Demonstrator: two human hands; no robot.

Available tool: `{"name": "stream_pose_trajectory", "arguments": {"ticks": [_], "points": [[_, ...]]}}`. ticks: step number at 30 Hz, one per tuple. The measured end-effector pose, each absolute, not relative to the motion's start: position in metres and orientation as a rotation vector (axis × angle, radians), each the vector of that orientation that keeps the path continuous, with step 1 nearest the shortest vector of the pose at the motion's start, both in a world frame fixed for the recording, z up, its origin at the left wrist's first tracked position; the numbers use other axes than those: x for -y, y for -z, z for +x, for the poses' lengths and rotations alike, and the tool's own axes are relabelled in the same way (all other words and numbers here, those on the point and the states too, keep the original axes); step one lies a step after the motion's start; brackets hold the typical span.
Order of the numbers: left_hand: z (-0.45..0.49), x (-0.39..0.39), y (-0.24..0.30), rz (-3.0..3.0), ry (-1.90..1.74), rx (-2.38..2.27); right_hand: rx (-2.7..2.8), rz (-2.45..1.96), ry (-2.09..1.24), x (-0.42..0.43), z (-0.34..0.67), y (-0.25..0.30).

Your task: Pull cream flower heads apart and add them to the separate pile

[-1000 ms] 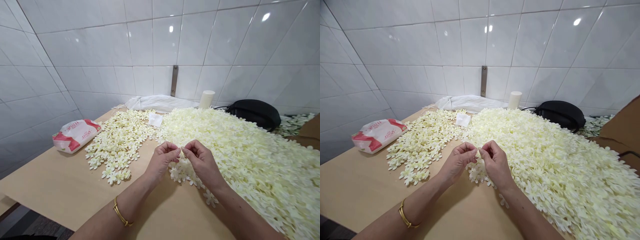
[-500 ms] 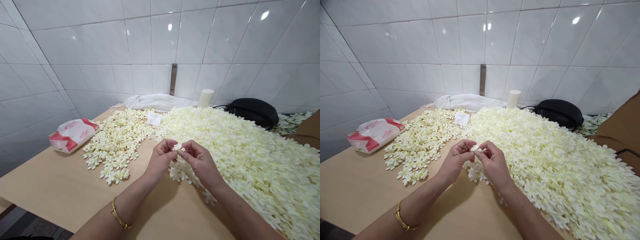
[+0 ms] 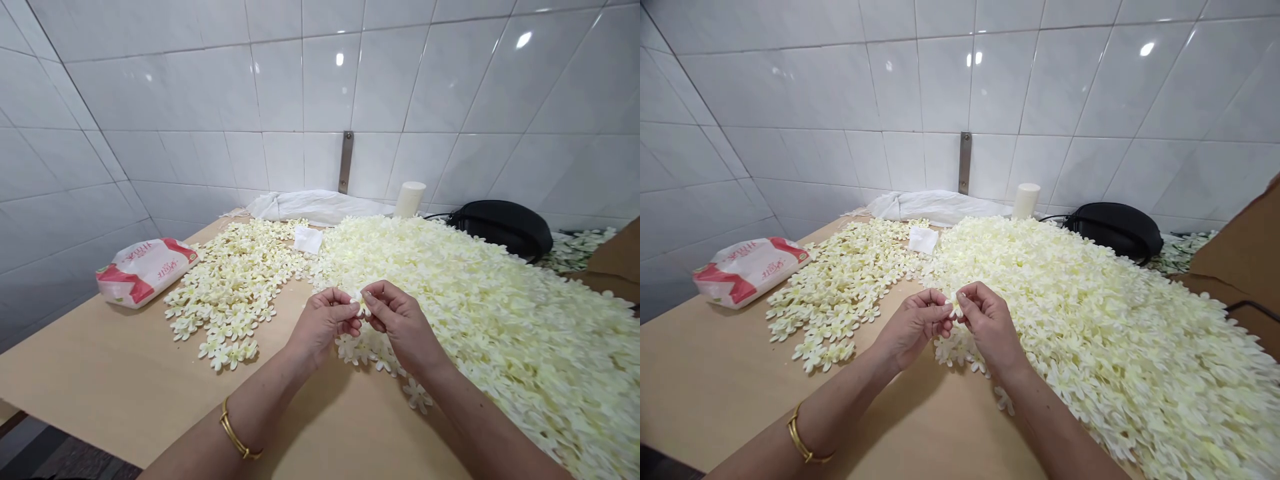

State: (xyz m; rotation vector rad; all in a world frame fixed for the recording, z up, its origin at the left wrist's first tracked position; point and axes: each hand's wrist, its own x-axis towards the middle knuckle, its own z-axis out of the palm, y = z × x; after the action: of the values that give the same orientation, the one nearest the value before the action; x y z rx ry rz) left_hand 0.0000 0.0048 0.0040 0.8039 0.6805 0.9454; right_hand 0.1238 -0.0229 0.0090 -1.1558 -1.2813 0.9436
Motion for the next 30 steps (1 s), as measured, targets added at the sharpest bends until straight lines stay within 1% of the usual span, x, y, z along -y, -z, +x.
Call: {"name": "stream_pose_trajectory", "arguments": {"ticks": [3, 6, 8, 9, 11, 14, 16, 20, 22, 24, 30], "points": [[0.0001, -0.0062, -0.0041, 0.742, -0.877, -0.691, 1.407, -1.199, -0.827, 0.0228, 0.124, -0.0065], [0.0004, -0.0078, -0.0033, 0.724, -0.88, -0.734, 1.536, -1.323, -0.446, 0.0244, 0.1237, -0.0055], [0.0005, -0.0087, -0.0027, 0.722, -0.929, -0.78, 1.605, -1.314, -0.169, 0.0258, 0.1233, -0.0057], [0.0005, -0.009, -0.0024, 0.722, -0.953, -0.797, 1.645, -1.279, -0.081, 0.0263, 0.123, -0.0058], [0.0002, -0.0096, -0.002, 0.717, -0.981, -0.816, 1.723, -1.217, -0.016, 0.0269, 0.1227, -0.0051], [-0.0007, -0.0103, -0.0015, 0.694, -0.989, -0.789, 1.773, -1.195, -0.042, 0.0262, 0.1228, -0.0027], [-0.0014, -0.0109, -0.0014, 0.675, -0.989, -0.755, 1.748, -1.191, -0.132, 0.0252, 0.1229, -0.0022], [-0.0018, -0.0114, -0.0017, 0.718, -1.011, -0.717, 1.496, -1.214, -0.63, 0.0245, 0.1231, -0.0072], [-0.0008, -0.0107, -0.0013, 0.786, -1.03, -0.711, 1.377, -1.216, -0.807, 0.0252, 0.1228, -0.0104], [0.0006, -0.0097, -0.0004, 0.801, -1.028, -0.71, 1.357, -1.244, -0.806, 0.0261, 0.1221, -0.0119], [0.0034, -0.0071, 0.0027, 0.679, -0.95, -0.693, 1.42, -1.355, -0.586, 0.0275, 0.1185, -0.0056]]}}
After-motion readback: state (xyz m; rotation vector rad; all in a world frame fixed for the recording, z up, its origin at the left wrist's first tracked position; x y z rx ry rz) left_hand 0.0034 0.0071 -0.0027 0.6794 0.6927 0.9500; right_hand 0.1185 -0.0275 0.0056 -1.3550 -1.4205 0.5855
